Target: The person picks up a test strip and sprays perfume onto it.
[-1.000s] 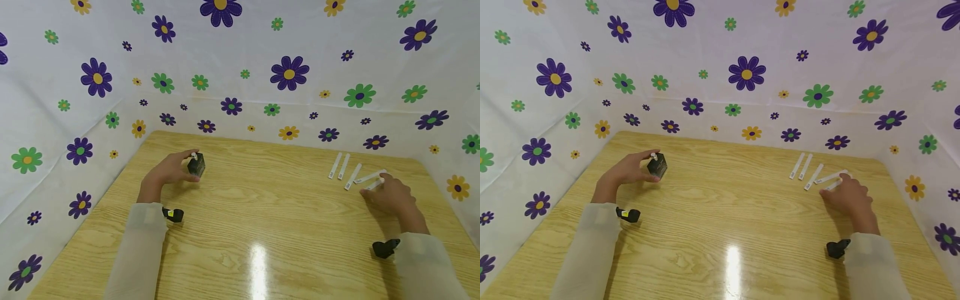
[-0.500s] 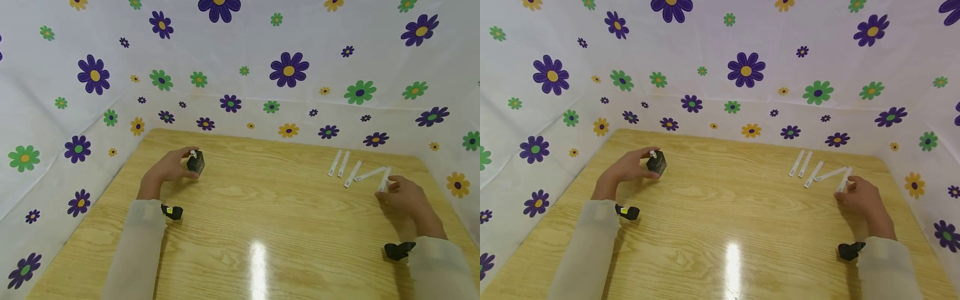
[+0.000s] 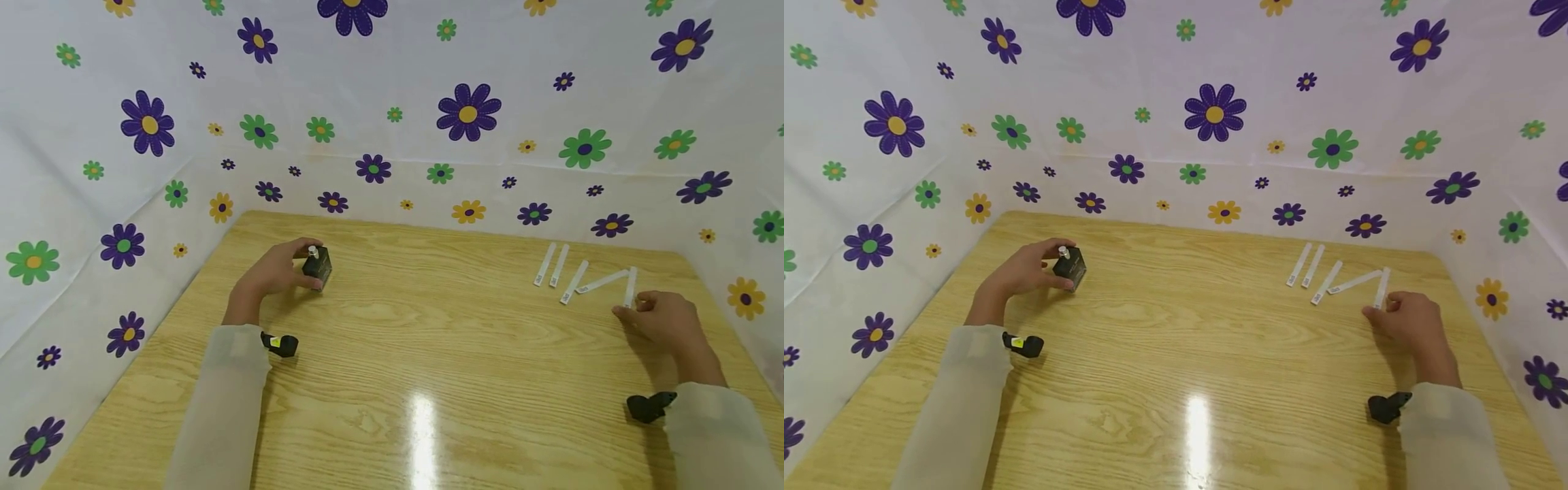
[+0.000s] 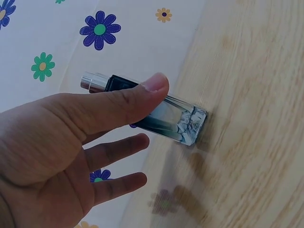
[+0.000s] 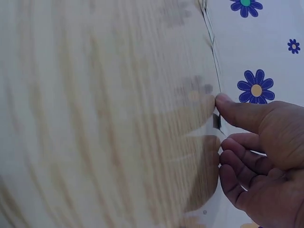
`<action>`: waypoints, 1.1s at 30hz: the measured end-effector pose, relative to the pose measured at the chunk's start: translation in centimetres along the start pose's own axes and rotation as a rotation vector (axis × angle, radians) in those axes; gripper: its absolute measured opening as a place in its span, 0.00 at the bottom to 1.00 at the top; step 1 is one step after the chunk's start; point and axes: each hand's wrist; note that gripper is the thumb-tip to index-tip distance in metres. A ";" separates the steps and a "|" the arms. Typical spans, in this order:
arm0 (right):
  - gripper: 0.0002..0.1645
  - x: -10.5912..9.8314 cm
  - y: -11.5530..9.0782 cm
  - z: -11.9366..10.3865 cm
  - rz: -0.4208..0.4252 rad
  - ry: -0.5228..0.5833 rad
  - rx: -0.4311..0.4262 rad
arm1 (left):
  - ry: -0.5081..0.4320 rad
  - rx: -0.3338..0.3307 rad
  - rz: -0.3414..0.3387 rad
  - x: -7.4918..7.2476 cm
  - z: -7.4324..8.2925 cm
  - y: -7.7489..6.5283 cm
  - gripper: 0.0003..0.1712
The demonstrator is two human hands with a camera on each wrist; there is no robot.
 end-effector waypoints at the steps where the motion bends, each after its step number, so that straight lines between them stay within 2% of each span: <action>1: 0.31 0.0 0.0 0.1 0.005 -0.002 0.005 | -0.007 -0.002 0.002 0.0 0.0 0.0 0.50; 5: 0.35 -0.3 0.1 0.6 -0.004 0.031 0.060 | -0.030 -0.014 0.009 0.0 0.1 0.0 0.50; 16: 0.37 -0.6 0.5 1.5 -0.023 0.134 0.142 | -0.033 -0.010 0.014 0.0 0.1 0.0 0.49; 23: 0.43 -0.8 0.4 1.1 -0.069 0.200 0.296 | -0.042 -0.004 0.015 0.0 0.0 0.0 0.49; 27: 0.45 -0.9 0.5 0.7 -0.089 0.200 0.363 | -0.041 -0.002 0.010 0.0 -0.1 0.1 0.49; 33: 0.49 -1.0 0.4 0.3 -0.105 0.199 0.378 | -0.037 0.002 0.007 0.0 0.1 0.1 0.48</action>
Point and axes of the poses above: each hand's wrist, its own y-axis towards the middle knuckle, its own x-axis out of the palm, z = x × y, and after that the axes turned 9 degrees about x, right-handed
